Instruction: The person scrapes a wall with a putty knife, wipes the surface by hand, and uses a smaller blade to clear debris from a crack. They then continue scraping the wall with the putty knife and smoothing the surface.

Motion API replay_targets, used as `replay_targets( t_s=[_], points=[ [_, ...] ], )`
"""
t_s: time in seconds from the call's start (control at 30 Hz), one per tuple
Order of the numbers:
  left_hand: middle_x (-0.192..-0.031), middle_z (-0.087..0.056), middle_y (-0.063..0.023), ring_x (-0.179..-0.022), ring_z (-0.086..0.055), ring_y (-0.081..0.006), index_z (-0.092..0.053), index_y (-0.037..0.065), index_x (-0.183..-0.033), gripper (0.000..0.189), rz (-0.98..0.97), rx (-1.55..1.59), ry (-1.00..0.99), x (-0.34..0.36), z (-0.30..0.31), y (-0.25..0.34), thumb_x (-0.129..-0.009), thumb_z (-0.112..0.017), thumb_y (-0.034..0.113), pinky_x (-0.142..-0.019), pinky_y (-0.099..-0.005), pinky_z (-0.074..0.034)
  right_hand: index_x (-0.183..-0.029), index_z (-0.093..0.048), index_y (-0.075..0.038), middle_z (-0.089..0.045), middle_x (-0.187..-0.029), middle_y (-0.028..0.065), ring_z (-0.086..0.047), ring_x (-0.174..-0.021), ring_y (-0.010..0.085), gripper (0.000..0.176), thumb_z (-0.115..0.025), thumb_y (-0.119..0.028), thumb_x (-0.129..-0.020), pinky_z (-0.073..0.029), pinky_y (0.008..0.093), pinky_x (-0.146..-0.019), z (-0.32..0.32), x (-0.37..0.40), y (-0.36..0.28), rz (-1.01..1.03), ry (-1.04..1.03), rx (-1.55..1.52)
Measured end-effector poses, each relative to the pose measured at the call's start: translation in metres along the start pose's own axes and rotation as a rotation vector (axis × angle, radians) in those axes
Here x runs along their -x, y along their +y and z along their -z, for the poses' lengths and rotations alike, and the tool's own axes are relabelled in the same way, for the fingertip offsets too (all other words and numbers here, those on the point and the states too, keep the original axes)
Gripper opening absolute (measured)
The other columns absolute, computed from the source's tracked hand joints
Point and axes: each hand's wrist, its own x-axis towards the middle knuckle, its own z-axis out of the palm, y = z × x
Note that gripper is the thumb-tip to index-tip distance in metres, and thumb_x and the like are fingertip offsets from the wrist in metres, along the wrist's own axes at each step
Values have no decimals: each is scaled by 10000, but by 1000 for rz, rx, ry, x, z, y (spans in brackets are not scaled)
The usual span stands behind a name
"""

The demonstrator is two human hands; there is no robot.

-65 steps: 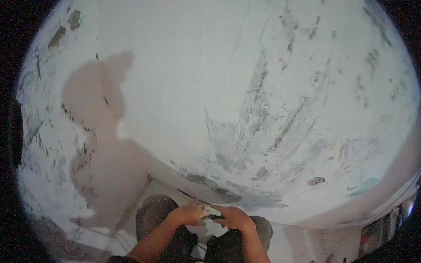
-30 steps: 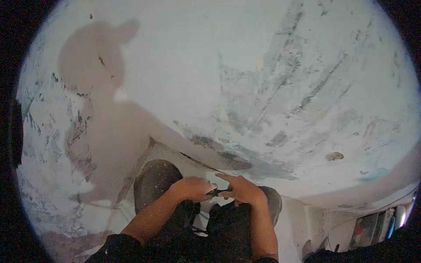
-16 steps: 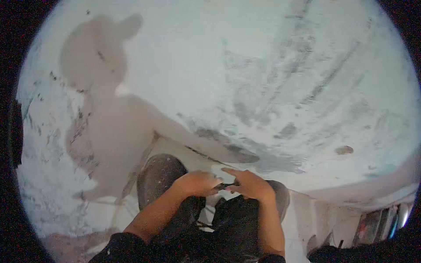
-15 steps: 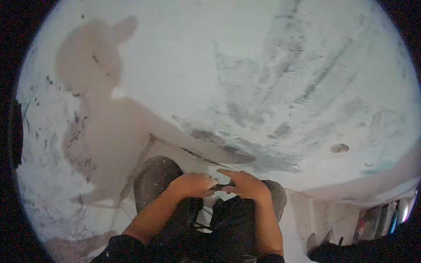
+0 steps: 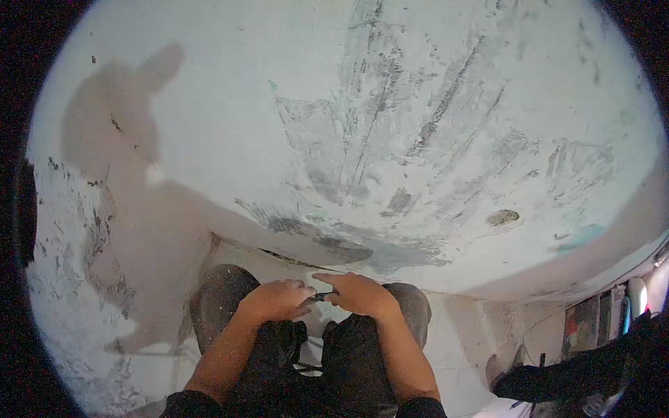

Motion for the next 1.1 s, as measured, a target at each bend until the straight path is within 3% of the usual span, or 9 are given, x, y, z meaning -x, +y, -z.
replay_targets(
  t_s=[0.47, 0.53, 0.6, 0.77, 0.83, 0.87, 0.9, 0.97, 1.1],
  points=[
    [-1189, -584, -229, -1115, -587, -399, -586, 70, -1242, 429, 25, 96, -55, -2, 3, 0, -883, -645, 297, -923, -520, -484, -1456, -423, -154, -712, -825, 143, -672, -747, 333, 537, -594, -210, -950, -498, 425, -706, 7, 9, -13, -71, -32, -13],
    [-1461, -353, -248, -1337, -388, -438, -492, 111, -1402, 567, -63, -109, 292, 3, 7, 4, -887, -657, 279, -1065, -533, -374, -1454, -426, -150, -711, -805, 127, -682, -752, 301, 534, -595, -189, -948, -506, 408, -704, 7, 18, -4, -55, 142, 85],
    [-1568, -131, -218, -1435, -190, -458, -357, 120, -1500, 713, -92, -40, 447, -3, 34, 17, -877, -680, 250, -1156, -524, -262, -1458, -423, -154, -711, -821, 129, -687, -773, 291, 539, -593, -173, -947, -508, 402, -723, 20, 42, -15, -80, 293, 68],
    [-1540, -226, -197, -1415, -235, -415, -449, 123, -1450, 625, -176, 137, 851, -12, 56, 39, -865, -672, 132, -1133, -517, -275, -1467, -406, -106, -703, -897, 147, -685, -813, 274, 543, -582, -153, -955, -511, 381, -786, 6, 95, -17, -68, 677, -289],
    [-1515, -273, -204, -1401, -266, -415, -477, 105, -1429, 590, -283, 145, 846, -18, 62, 45, -867, -656, 116, -1126, -515, -288, -1449, -403, -38, -597, -1285, 236, -593, -1174, 398, 517, -569, -144, -970, -459, 412, -970, -24, 103, -5, -43, 881, -180],
    [-1515, -273, -204, -1401, -266, -415, -477, 105, -1429, 590, -288, 151, 836, -21, 67, 53, -867, -656, 116, -1126, -515, -288, -1426, -412, 17, -660, -1172, 213, -679, -1001, 325, 489, -546, -167, -993, -508, 372, -868, -31, 106, -3, -67, 946, -163],
    [-1525, -266, -201, -1416, -254, -411, -459, 92, -1437, 608, -362, 68, 810, -25, 74, 65, -865, -660, 126, -1142, -513, -273, -1426, -412, 17, -660, -1172, 213, -679, -1001, 325, 489, -546, -167, -993, -508, 372, -868, -37, 108, 0, -82, 946, -167],
    [-1535, -258, -198, -1431, -242, -407, -442, 79, -1446, 627, -447, -14, 792, -38, 85, 88, -862, -664, 136, -1158, -511, -258, -1428, -415, 7, -658, -968, 115, -628, -735, 169, 465, -511, -186, -1016, -501, 279, -678, -42, 107, 5, -143, 1108, -736],
    [-1580, -154, -234, -1449, -220, -424, -326, 14, -1491, 733, -529, -112, 726, -60, 88, 124, -854, -663, 147, -1138, -497, -331, -1454, -380, -7, -530, -801, 4, -457, -611, 59, 466, -469, -186, -1033, -378, 204, -533, -36, 99, 8, 8, 1208, -934]
  ],
)
